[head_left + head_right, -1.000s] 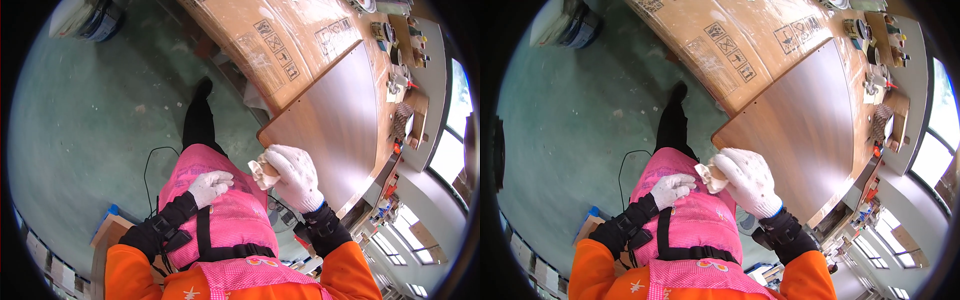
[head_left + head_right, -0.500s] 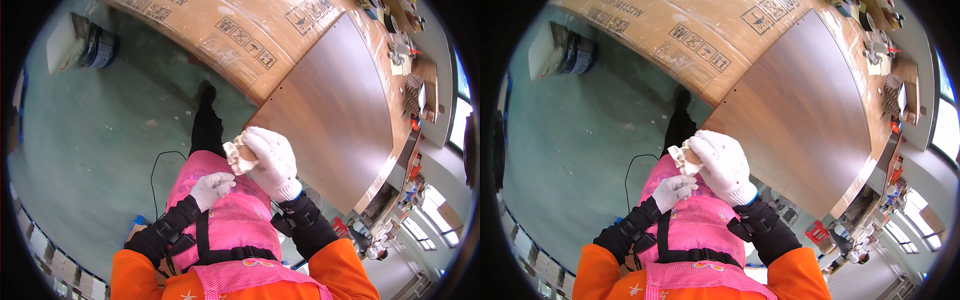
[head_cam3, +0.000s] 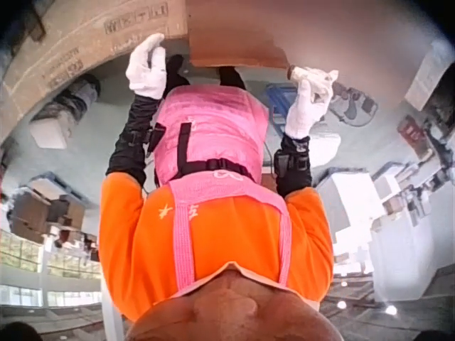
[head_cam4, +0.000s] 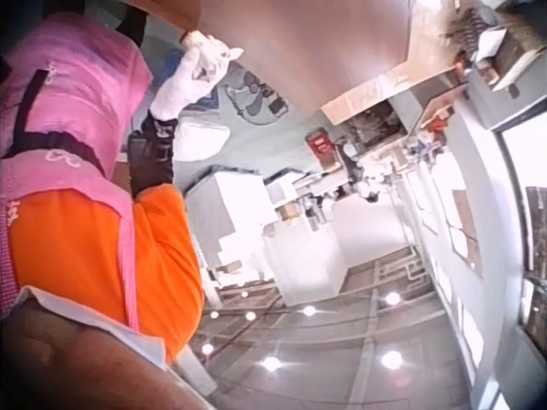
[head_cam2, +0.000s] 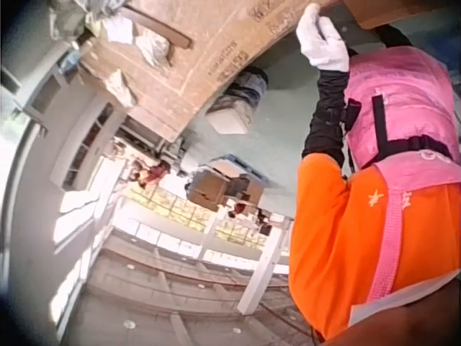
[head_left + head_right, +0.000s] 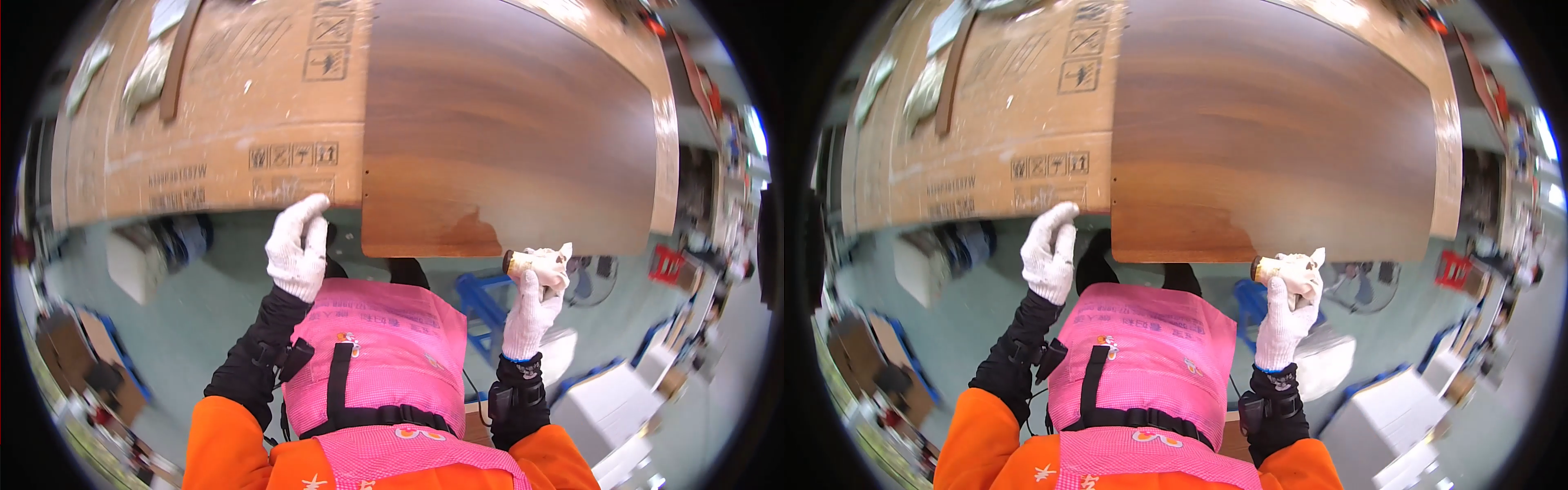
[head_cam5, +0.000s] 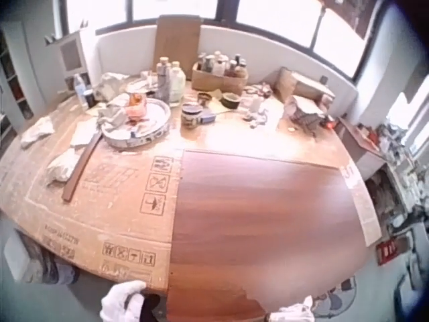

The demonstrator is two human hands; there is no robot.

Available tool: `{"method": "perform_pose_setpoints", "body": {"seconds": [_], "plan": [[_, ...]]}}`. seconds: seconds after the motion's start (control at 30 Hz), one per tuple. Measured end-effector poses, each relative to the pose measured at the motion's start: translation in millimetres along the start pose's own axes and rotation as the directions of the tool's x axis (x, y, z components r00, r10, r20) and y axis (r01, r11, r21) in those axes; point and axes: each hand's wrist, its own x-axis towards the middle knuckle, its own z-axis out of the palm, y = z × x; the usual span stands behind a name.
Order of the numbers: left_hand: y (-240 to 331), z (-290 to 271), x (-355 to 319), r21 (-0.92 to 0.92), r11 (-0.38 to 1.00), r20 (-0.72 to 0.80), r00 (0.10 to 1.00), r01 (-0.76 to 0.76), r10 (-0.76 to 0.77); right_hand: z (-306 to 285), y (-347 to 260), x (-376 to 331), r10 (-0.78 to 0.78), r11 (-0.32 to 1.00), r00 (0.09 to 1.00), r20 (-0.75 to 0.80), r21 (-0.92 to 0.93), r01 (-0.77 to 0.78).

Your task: Applying a stain or finish to the surfaces and edges of wooden panels using a cloth applicator.

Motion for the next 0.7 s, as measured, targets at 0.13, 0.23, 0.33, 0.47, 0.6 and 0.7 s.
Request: {"method": "perform_pose_setpoints", "body": {"seconds": [0.13,0.23,0.33,0.47,0.6,0.7], "plan": [[8,-2,85,0.358,0.755,0.290,0.834,-0.549,0.469,26,29,-49,-0.062,0.998,0.985,-0.161,0.002,0.063],[5,16,121,0.300,0.638,0.455,0.694,-0.709,0.558,54,47,-85,-0.016,0.999,0.930,-0.367,0.025,0.027],[0,31,129,0.279,0.566,0.508,0.620,-0.775,0.598,72,65,-98,-0.036,0.995,0.870,-0.491,0.059,0.075],[-7,32,132,0.380,0.431,0.621,0.571,-0.818,0.537,84,89,-93,-0.142,0.982,0.839,-0.526,0.030,0.185],[-13,32,139,0.335,0.452,0.635,0.552,-0.827,0.540,91,107,-79,-0.314,0.948,0.775,-0.548,-0.132,0.290],[-15,33,141,0.317,0.481,0.623,0.562,-0.817,0.544,95,113,-72,-0.366,0.929,0.735,-0.570,-0.169,0.331]]}}
